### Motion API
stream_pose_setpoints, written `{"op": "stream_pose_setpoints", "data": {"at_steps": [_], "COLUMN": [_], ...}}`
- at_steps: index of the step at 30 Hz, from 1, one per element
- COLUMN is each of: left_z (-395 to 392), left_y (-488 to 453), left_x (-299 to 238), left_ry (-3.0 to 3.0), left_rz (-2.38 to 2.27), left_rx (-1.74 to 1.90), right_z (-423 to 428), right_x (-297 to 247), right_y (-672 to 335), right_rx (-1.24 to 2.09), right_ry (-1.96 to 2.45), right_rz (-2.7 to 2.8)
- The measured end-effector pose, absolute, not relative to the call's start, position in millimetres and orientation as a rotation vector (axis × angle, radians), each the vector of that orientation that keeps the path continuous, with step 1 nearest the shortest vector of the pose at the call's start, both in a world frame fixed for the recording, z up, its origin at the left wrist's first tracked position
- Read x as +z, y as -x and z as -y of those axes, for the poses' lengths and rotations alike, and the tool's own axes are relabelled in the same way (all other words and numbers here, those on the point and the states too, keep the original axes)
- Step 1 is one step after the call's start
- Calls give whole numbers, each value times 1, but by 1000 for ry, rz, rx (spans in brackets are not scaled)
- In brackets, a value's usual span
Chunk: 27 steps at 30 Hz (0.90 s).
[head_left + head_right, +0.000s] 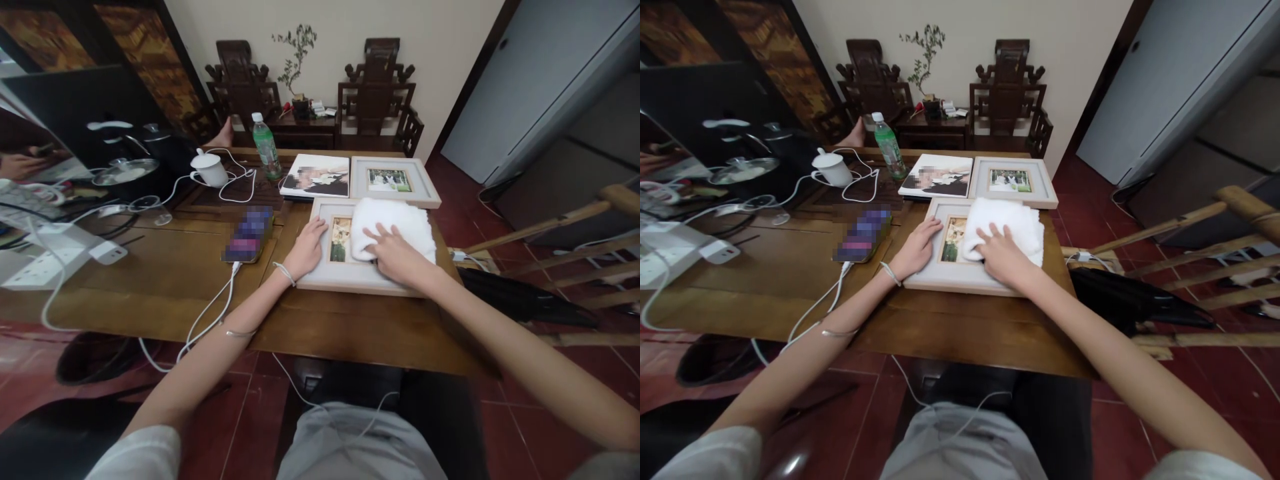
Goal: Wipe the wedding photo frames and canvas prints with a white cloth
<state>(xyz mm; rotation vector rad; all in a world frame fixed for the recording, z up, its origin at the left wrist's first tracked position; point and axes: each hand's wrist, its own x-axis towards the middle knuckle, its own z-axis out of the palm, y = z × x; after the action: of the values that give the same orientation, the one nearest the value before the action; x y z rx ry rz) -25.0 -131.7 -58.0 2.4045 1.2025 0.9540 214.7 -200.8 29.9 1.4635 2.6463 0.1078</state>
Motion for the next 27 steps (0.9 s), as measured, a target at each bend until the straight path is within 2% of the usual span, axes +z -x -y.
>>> {"op": "stream_pose_setpoints", "data": {"at_steps": [8,13,21,27], "left_z": [135,136,130,126], "left_y": [22,23,29,30], "left_x": [-57,-54,-58,-61], "left_ry": [-2377,-2414,-2440,-2468], "left_rz": [-1239,-1252,-1195,-1170], "left_rx": [928,854,887,929], "right_z": [275,249,142,162], "right_x": [76,52,21,22], "right_y": [-199,-192,-207,-196], "right_rx": [-314,-199,193,90], "right_ry": [-1285,-1331,-1636,-1575], "right_rz": [-2686,-2717,-2688,-2621]}}
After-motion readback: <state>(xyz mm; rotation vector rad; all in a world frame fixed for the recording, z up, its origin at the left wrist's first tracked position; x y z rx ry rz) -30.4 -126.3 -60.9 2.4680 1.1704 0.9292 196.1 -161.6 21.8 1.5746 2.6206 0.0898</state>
